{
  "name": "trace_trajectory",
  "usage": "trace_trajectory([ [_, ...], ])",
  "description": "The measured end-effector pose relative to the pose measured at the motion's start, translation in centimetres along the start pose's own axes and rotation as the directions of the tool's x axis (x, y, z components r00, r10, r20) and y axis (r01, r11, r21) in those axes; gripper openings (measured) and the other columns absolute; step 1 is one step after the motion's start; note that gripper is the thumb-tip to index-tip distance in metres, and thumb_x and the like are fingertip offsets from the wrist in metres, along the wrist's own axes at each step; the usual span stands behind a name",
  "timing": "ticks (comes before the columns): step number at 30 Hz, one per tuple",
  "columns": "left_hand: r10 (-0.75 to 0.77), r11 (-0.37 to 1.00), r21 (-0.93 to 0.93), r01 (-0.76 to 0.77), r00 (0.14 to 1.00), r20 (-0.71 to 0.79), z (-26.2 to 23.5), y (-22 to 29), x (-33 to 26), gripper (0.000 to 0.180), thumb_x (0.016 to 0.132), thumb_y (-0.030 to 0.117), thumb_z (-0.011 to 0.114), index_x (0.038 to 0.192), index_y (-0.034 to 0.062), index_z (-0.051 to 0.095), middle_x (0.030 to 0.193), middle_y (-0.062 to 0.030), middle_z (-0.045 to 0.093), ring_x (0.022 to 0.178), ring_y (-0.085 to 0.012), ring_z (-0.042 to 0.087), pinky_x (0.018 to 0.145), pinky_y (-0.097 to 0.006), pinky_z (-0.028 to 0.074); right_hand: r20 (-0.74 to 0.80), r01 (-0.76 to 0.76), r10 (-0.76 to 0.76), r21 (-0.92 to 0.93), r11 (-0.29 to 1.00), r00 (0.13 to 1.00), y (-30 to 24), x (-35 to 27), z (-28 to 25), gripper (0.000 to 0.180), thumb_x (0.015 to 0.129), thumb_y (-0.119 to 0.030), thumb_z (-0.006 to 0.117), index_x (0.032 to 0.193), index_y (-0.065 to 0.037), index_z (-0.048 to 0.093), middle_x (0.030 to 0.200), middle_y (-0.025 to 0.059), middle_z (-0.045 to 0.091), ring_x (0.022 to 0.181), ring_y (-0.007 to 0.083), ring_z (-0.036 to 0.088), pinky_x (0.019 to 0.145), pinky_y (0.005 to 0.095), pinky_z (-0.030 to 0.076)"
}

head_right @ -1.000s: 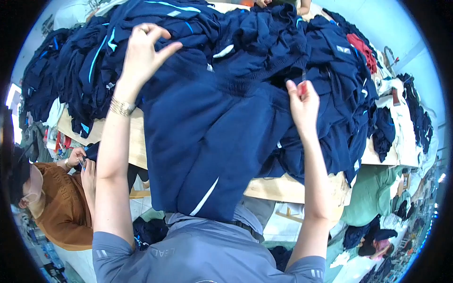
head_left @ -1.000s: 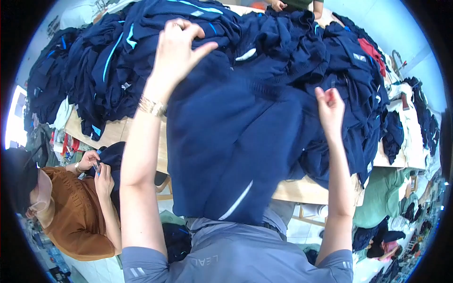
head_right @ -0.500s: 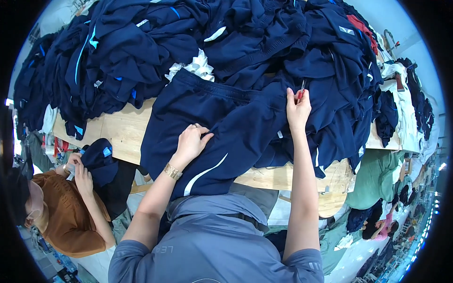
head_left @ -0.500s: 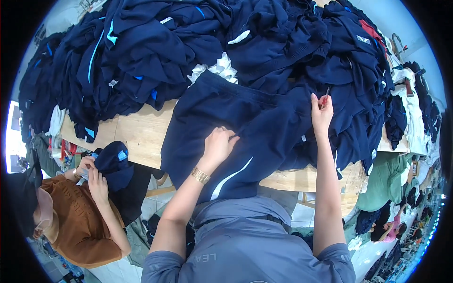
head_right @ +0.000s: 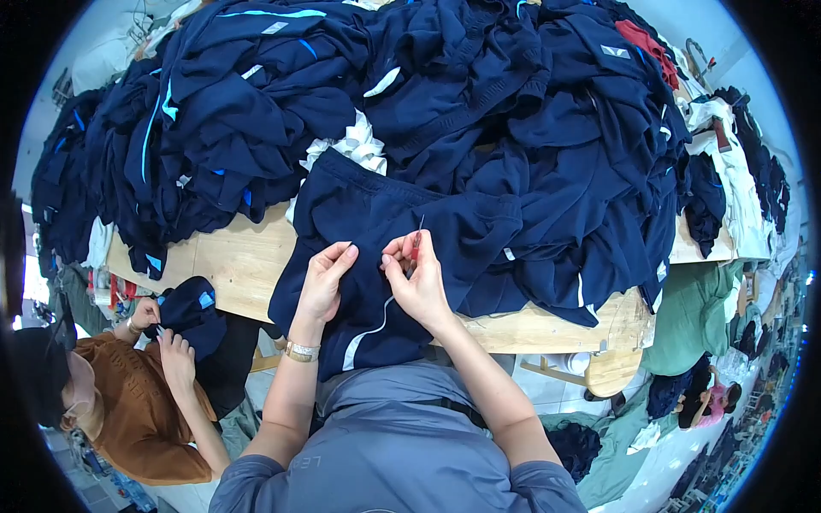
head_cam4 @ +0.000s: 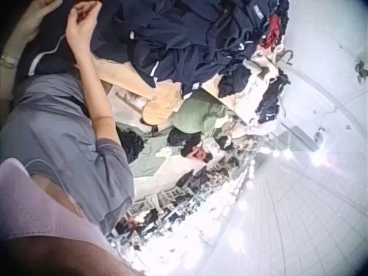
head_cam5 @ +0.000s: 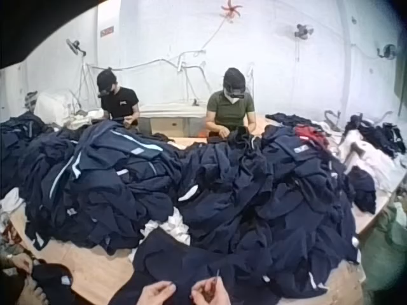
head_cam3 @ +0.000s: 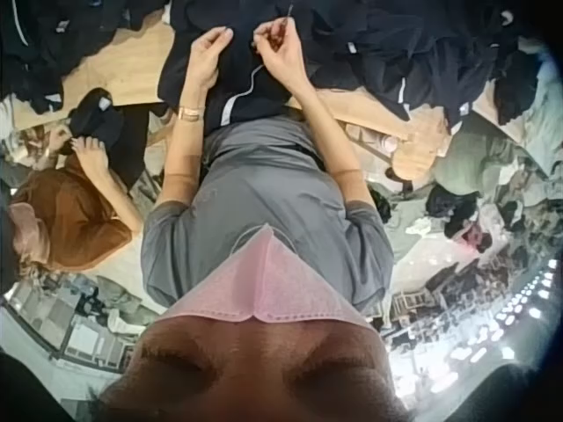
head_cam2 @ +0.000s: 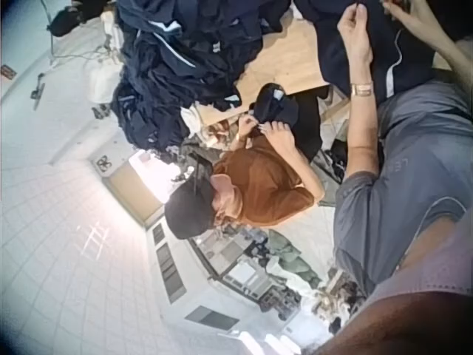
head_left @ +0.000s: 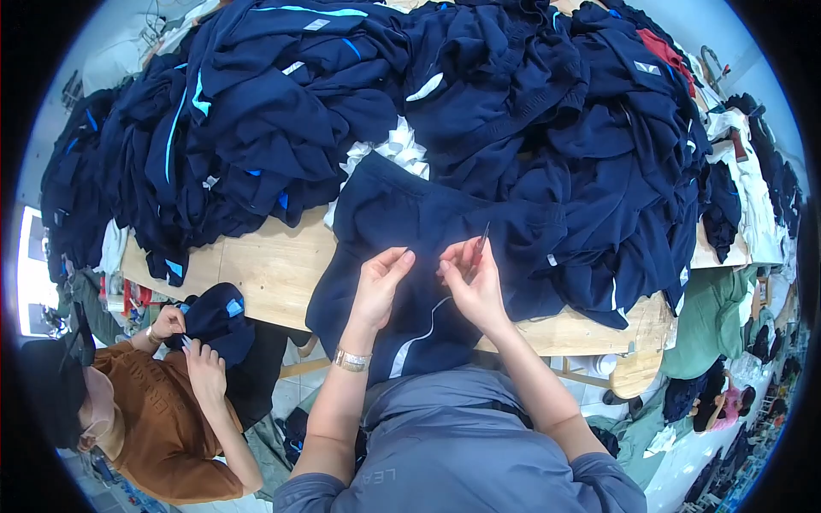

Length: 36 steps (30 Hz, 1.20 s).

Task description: Trimming loose threads from blue garments using thread snips in a factory setting.

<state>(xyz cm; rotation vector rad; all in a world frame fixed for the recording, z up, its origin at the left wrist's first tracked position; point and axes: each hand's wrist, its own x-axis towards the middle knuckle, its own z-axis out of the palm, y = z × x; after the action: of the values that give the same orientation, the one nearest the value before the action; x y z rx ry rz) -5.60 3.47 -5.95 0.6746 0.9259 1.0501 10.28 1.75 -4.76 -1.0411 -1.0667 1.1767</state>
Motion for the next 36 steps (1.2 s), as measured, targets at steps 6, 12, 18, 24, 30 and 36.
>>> trace_trajectory([
  [6,0.051,0.999,0.017,-0.051,0.999,0.007,0.4,-0.1,-0.4,0.011,0.087,0.012,0.062,0.095,0.0048,0.064,0.087,0.0028,0.062,0.08,-0.0031,0.054,0.074,-0.018,0.041,-0.026,-0.035,0.032,-0.093,0.995,0.999,-0.7,0.2,-0.1,0.024,0.084,-0.001,0.058,0.086,-0.007,0.035,0.082,0.0061,0.051,0.067,0.0097,0.052,0.058,0.022,0.044],
  [12,0.034,0.998,-0.049,-0.035,0.999,-0.014,0.7,-0.1,-0.2,0.008,0.089,0.012,0.059,0.093,0.0061,0.063,0.087,0.0036,0.06,0.083,-0.0028,0.052,0.079,-0.018,0.038,0.016,-0.07,0.085,-0.428,0.901,0.996,-1.1,-0.9,-1.8,0.028,0.09,-0.028,0.054,0.084,-0.004,0.04,0.066,0.0096,0.048,0.059,0.017,0.049,0.054,0.0291,0.039],
  [18,0.024,0.999,-0.038,-0.025,0.999,-0.034,0.9,0.0,-0.2,0.008,0.089,0.013,0.06,0.092,0.0059,0.062,0.087,0.0038,0.059,0.083,-0.0034,0.051,0.08,-0.019,0.038,0.125,0.139,-0.066,-0.791,0.596,0.99,-1.0,-1.8,-2.0,0.039,0.082,-0.043,0.062,0.072,-0.007,0.05,0.052,0.0094,0.053,0.051,0.0301,0.058,0.045,0.0356,0.041],
  [24,0.026,0.999,-0.026,-0.027,0.999,-0.022,0.7,-0.3,-0.1,0.009,0.089,0.014,0.06,0.092,0.0054,0.062,0.087,0.0036,0.059,0.082,-0.0036,0.051,0.079,-0.019,0.038,0.157,0.182,-0.092,-0.814,0.551,0.983,-1.0,-1.2,-2.2,0.041,0.081,-0.046,0.062,0.07,-0.007,0.051,0.052,0.0097,0.053,0.05,0.0289,0.058,0.044,0.0348,0.041],
  [30,0.024,0.999,-0.025,-0.024,1.0,-0.014,0.9,-0.2,-0.1,0.01,0.089,0.014,0.06,0.092,0.0049,0.062,0.087,0.0031,0.059,0.082,-0.0036,0.051,0.078,-0.019,0.038,0.189,0.201,-0.077,-0.825,0.528,0.979,-1.2,-0.8,-2.1,0.041,0.082,-0.047,0.06,0.071,-0.008,0.052,0.052,0.01,0.054,0.051,0.0284,0.059,0.045,0.0343,0.041],
  [36,0.061,0.996,0.06,-0.06,0.998,-0.012,0.6,0.0,0.4,0.012,0.089,0.013,0.059,0.094,0.0027,0.062,0.086,0.0027,0.059,0.081,-0.0032,0.051,0.075,-0.019,0.039,0.156,0.158,-0.052,-0.818,0.553,0.986,-1.1,-0.4,-2.3,0.04,0.083,-0.044,0.061,0.074,-0.006,0.051,0.054,0.012,0.055,0.052,0.0317,0.059,0.046,0.0369,0.042],
])
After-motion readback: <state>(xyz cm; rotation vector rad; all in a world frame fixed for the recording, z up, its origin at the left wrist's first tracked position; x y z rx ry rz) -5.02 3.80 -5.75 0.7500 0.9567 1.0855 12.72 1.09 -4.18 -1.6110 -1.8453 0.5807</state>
